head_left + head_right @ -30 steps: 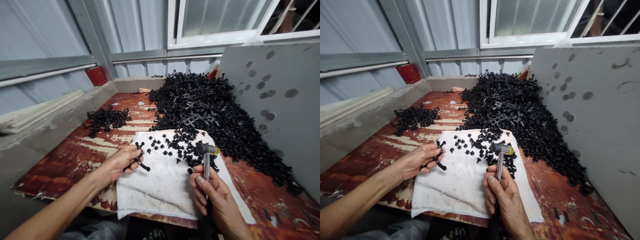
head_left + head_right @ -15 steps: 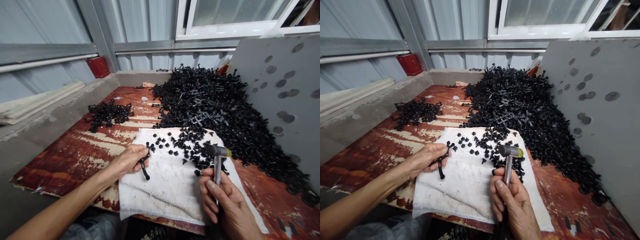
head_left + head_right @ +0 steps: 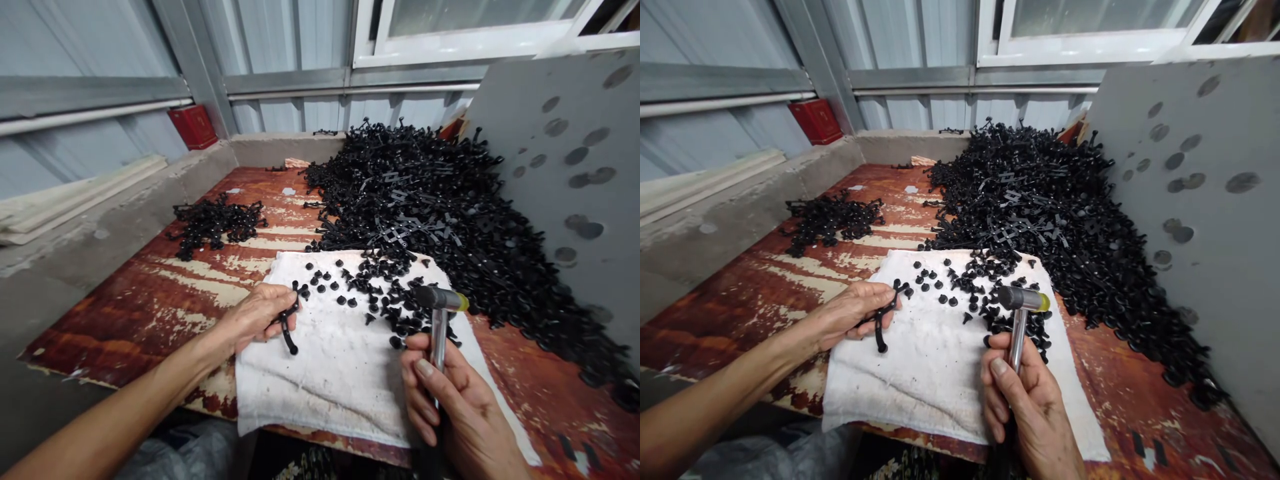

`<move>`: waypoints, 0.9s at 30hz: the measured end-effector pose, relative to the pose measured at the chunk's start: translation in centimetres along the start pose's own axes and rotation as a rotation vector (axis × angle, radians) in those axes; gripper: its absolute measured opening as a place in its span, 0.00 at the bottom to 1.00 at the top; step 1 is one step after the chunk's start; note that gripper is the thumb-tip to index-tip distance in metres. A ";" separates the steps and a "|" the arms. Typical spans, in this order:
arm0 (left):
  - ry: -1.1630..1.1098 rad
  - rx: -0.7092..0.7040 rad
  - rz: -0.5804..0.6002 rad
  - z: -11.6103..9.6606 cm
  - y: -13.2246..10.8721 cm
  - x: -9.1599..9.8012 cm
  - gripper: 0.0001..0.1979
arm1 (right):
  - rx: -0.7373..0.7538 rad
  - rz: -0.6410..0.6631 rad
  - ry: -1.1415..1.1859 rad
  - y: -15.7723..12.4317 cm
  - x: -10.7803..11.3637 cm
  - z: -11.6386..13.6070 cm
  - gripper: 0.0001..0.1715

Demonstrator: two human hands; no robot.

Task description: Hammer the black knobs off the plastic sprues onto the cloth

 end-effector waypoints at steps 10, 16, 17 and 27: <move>0.003 0.016 -0.004 0.2 0.2 0.0 0.23 | 0.034 0.101 -0.035 0.6 0.7 -0.5 0.14; 0.114 -0.004 -0.001 0.0 0.4 0.1 0.20 | 0.037 0.107 -0.020 0.6 0.3 -0.4 0.13; 0.143 0.004 0.002 0.0 0.4 0.1 0.20 | 0.038 0.101 -0.015 0.6 0.2 -0.4 0.13; 0.248 0.075 -0.021 -1.1 0.2 0.7 0.21 | 0.099 0.231 -0.703 1.0 -1.7 1.2 0.23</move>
Point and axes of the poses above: each hand's wrist, its own y-axis towards the middle knuckle, its own x-axis out of the back of the hand, z = x × y, the point moved 9 cm from there along y, towards the middle knuckle
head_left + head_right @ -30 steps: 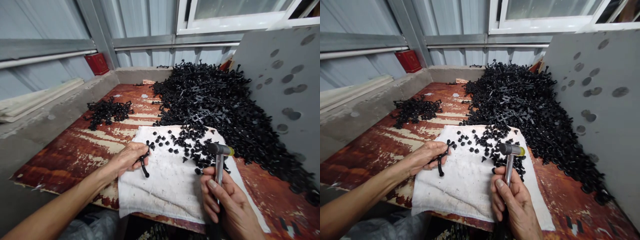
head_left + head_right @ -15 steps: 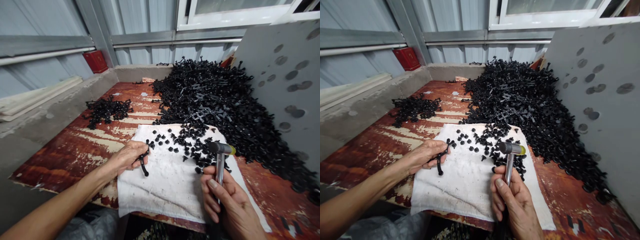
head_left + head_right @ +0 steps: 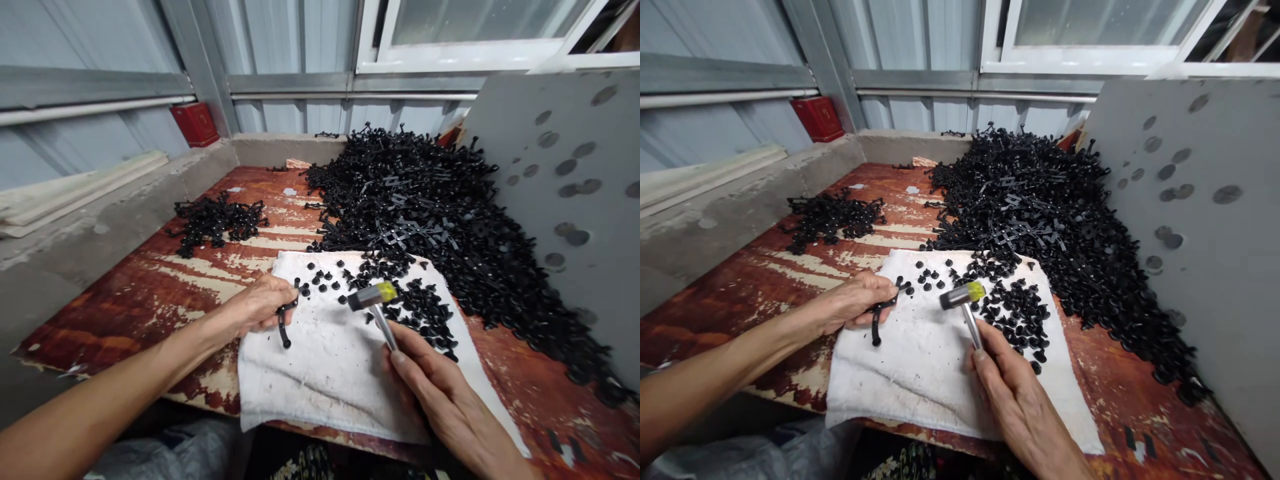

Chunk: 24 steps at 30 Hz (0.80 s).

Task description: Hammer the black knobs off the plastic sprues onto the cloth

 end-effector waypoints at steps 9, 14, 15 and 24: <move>-0.030 -0.007 0.068 0.6 0.6 -0.1 0.17 | 0.597 0.079 -0.597 3.0 -3.6 6.2 0.35; -0.043 0.038 0.083 1.0 0.8 -0.1 0.14 | 0.704 0.074 -0.851 3.7 -5.1 8.2 0.39; -0.041 0.037 0.082 0.9 0.7 -0.1 0.14 | 0.703 0.091 -0.906 3.9 -5.4 8.2 0.39; -0.035 0.043 0.063 0.7 0.4 0.0 0.17 | 0.727 0.086 -0.898 3.8 -6.0 8.5 0.43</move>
Point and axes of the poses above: each hand's wrist, its own y-axis towards the middle knuckle, its own x-axis out of the back of the hand, z = x × y, the point moved 9 cm from there along y, towards the middle knuckle
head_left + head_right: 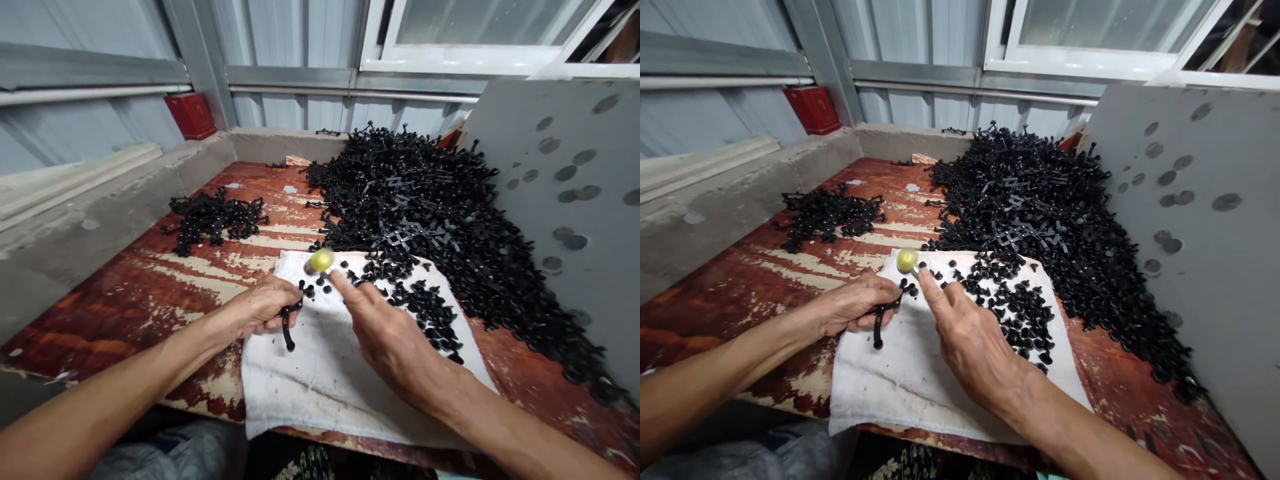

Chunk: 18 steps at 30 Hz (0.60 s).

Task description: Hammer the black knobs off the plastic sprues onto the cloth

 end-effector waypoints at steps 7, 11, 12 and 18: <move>0.002 0.006 -0.015 0.0 0.1 0.0 0.16 | -0.056 -0.050 0.038 0.2 0.3 -0.7 0.40; 0.018 0.028 -0.036 -0.1 -0.1 0.1 0.18 | -0.033 0.059 0.058 0.2 -0.9 -0.6 0.40; 0.017 0.033 -0.040 0.0 -0.1 0.1 0.18 | -0.056 0.019 0.083 0.2 -0.6 -0.8 0.40; 0.053 0.004 -0.033 -0.2 -0.5 0.0 0.19 | -0.139 -0.026 0.298 0.4 0.0 -1.0 0.25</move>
Point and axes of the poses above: each hand's wrist, its own y-axis towards the middle knuckle, its own x-axis out of the back of the hand, z = x × y, the point moved 9 cm from there along y, towards the middle knuckle
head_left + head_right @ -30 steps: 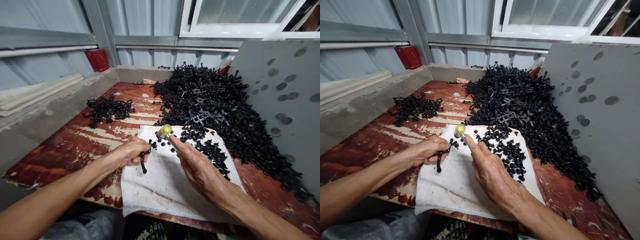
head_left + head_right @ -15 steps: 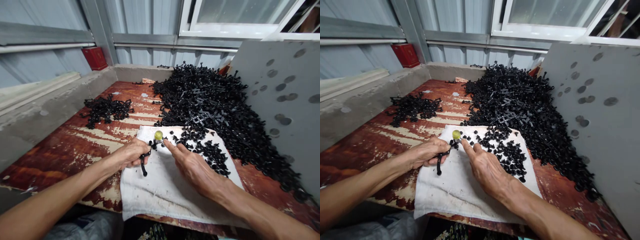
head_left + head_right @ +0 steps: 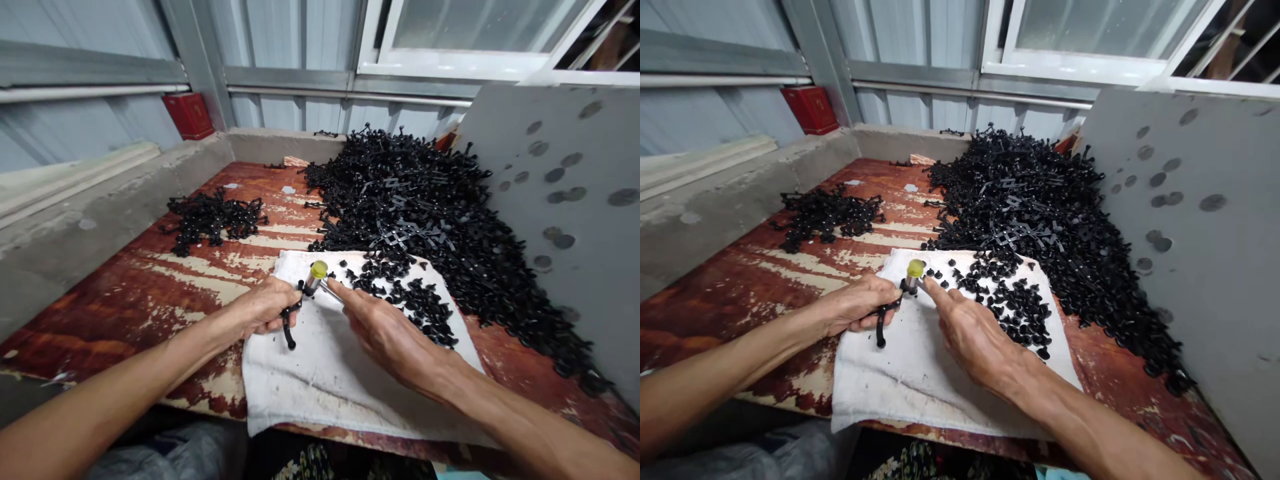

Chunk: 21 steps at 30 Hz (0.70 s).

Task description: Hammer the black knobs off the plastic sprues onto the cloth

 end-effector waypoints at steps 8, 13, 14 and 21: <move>0.351 -0.412 0.390 -3.1 -3.6 -5.5 0.19 | -0.276 0.087 0.354 0.6 -0.9 -2.1 0.11; 0.241 -0.440 0.047 -2.6 -3.2 -3.5 0.12 | -0.400 0.048 0.512 -1.2 -1.2 -2.9 0.11; 0.111 -0.433 -0.081 -2.2 -3.2 -2.3 0.14 | -0.427 0.019 0.534 -1.5 -1.0 -3.1 0.11; -0.740 -0.108 0.169 0.6 -2.5 -4.9 0.17 | -0.497 -0.053 0.664 -2.2 -1.2 -3.6 0.11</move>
Point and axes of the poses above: each hand's wrist, its own y-axis towards the middle knuckle, its own x-axis out of the back of the hand, z = x × y, the point moved 9 cm from there along y, towards the middle knuckle
